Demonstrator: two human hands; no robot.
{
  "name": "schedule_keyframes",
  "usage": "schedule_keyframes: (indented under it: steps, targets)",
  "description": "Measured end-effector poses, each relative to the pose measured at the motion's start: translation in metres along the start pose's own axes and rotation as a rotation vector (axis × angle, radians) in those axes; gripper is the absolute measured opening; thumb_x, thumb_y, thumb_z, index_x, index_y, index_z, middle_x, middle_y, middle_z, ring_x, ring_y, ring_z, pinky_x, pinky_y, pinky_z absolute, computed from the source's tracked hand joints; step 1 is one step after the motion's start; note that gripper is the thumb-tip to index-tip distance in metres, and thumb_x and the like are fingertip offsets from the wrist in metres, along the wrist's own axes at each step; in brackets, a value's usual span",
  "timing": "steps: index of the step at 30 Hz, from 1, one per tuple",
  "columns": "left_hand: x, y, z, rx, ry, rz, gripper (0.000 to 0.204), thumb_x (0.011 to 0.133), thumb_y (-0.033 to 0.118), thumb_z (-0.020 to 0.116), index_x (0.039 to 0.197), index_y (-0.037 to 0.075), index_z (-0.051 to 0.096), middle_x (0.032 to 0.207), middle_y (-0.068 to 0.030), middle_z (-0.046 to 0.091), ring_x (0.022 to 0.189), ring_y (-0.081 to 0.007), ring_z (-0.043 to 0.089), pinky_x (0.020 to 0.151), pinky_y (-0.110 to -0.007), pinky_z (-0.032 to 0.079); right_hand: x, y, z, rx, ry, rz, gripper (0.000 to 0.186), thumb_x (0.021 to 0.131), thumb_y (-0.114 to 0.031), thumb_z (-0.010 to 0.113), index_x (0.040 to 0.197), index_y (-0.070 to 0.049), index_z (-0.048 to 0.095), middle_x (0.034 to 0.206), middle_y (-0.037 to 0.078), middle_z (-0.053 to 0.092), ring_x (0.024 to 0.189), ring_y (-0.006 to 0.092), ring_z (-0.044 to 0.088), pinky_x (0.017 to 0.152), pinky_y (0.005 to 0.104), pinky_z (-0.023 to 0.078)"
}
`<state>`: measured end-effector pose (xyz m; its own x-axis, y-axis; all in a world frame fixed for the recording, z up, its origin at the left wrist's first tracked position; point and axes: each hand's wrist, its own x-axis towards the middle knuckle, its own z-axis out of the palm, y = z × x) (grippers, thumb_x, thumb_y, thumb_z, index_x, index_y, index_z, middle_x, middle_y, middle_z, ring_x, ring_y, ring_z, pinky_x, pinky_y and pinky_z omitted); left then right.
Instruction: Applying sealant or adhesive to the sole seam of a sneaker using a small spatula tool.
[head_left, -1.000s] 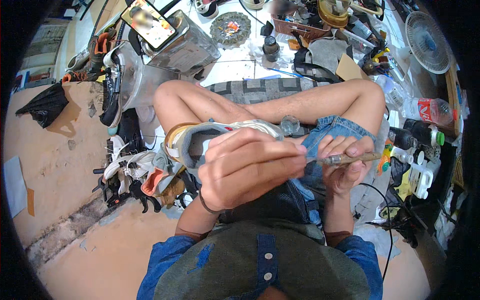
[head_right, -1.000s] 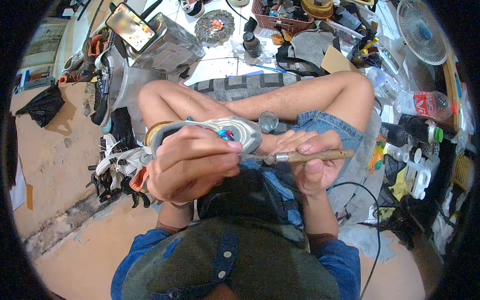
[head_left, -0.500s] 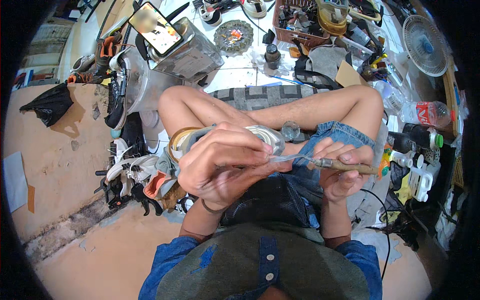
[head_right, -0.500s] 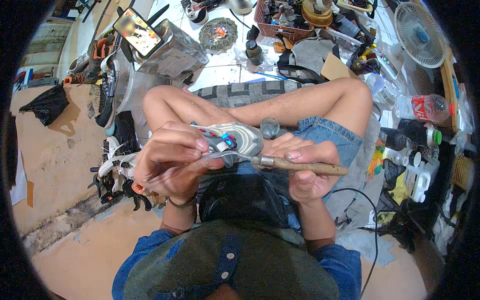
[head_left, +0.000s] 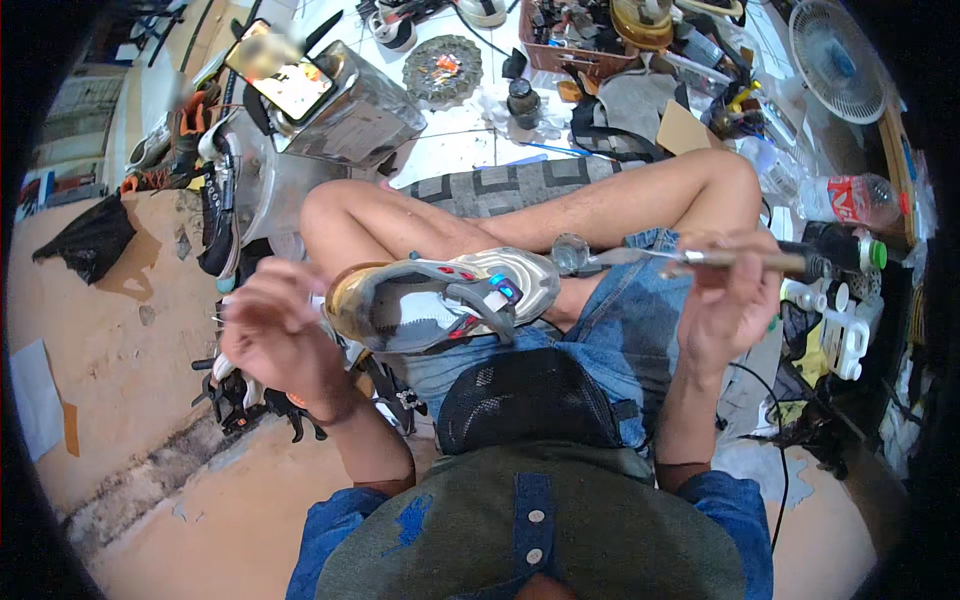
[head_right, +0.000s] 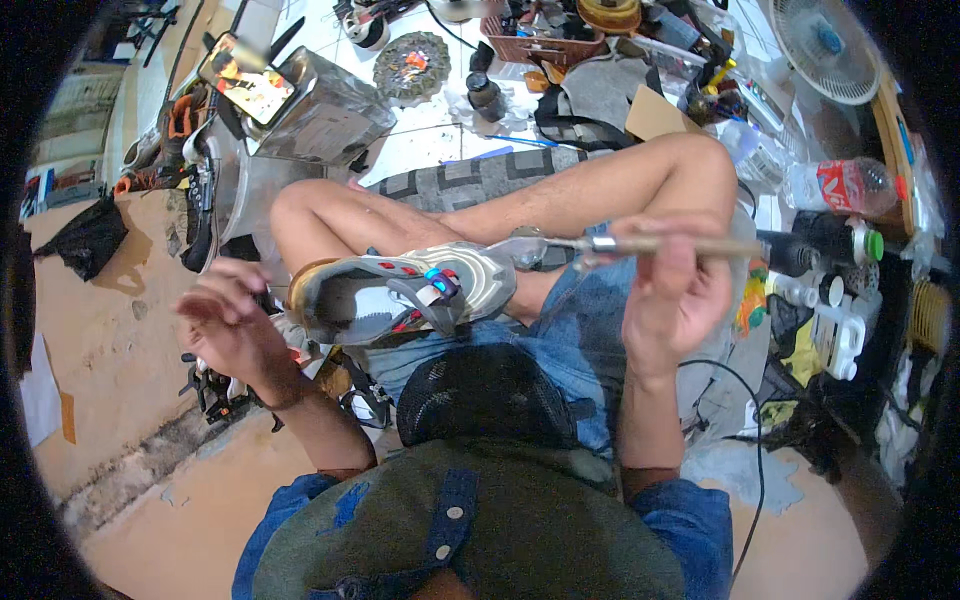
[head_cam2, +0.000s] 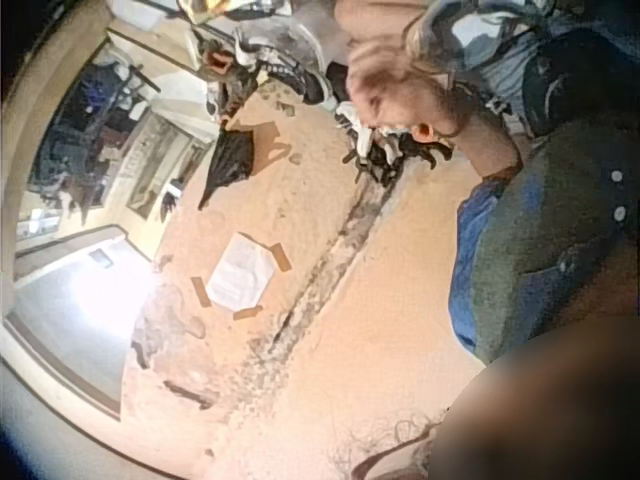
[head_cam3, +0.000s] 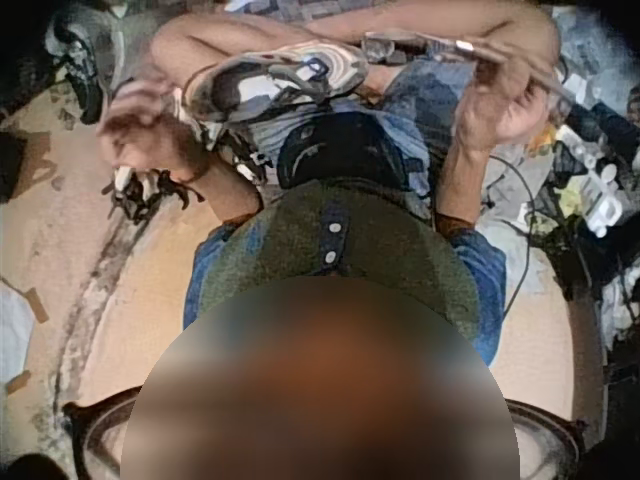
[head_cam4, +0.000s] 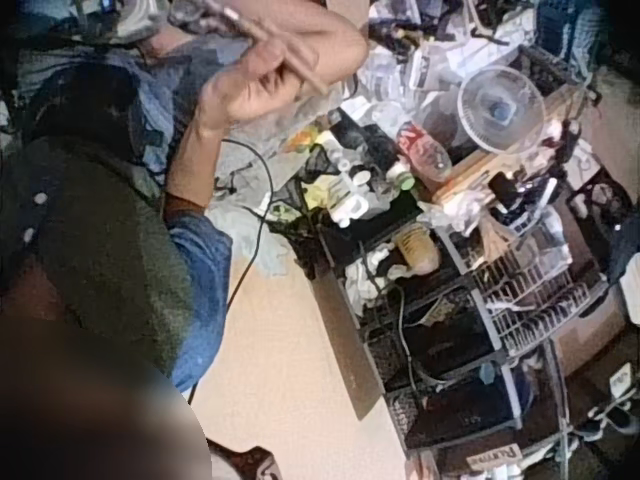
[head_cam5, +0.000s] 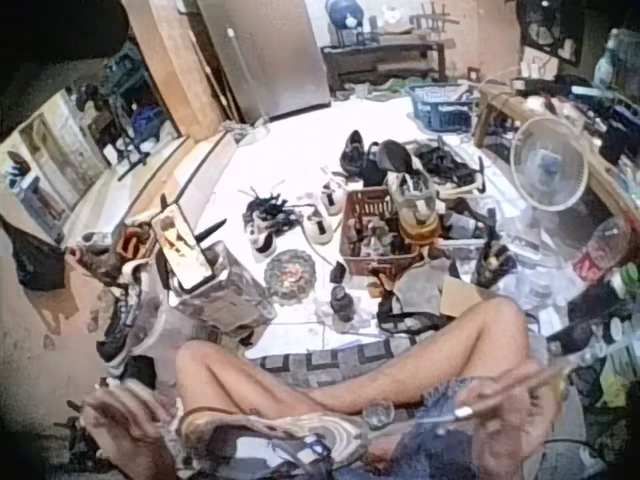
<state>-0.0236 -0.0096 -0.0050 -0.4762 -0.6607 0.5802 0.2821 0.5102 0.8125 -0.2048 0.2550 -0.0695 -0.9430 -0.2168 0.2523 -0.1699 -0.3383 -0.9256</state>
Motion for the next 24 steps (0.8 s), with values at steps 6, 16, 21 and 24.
schedule_keyframes:
  steps: [6,16,21,24]
  targets:
    - [0.018,-0.099,-0.076,0.09,0.142,-0.384,0.042,0.107,0.034,0.039,0.076,0.006,0.042,0.072,-0.0056,0.046,0.068,-0.0209,0.052,0.065,-0.035,0.049,0.014,0.056,-0.012,-0.6,-0.296,0.07,0.015,0.1,-0.012,0.054,0.101,0.003,0.056,0.089,0.011,0.062,0.075,0.022,0.063,0.068,0.0329,0.053]
    - [-0.004,-0.169,-0.079,0.133,0.013,-0.343,0.04,0.103,0.026,0.052,0.069,0.005,0.043,0.069,-0.0082,0.05,0.069,-0.0217,0.053,0.067,-0.034,0.046,0.008,0.097,-0.005,-0.931,-0.765,0.071,0.029,0.087,-0.026,0.068,0.089,0.0,0.056,0.088,0.014,0.059,0.085,0.0332,0.061,0.074,0.041,0.048]
    - [0.004,-0.172,-0.07,0.112,0.125,-0.332,0.049,0.107,0.034,0.031,0.067,0.007,0.039,0.059,-0.0093,0.045,0.06,-0.0228,0.048,0.062,-0.037,0.047,0.004,0.108,-0.01,-0.924,-0.79,-0.02,0.028,0.088,-0.027,0.068,0.094,-0.001,0.059,0.087,0.011,0.059,0.086,0.0283,0.061,0.075,0.039,0.048]
    - [0.007,-0.17,-0.068,0.243,0.118,-0.322,0.048,0.107,0.041,0.026,0.074,0.008,0.039,0.062,-0.0116,0.05,0.06,-0.0256,0.052,0.061,-0.039,0.048,0.004,0.11,-0.012,-0.945,-0.79,-0.071,0.028,0.088,-0.028,0.067,0.097,-0.003,0.061,0.088,0.009,0.06,0.088,0.0243,0.061,0.075,0.0379,0.047]
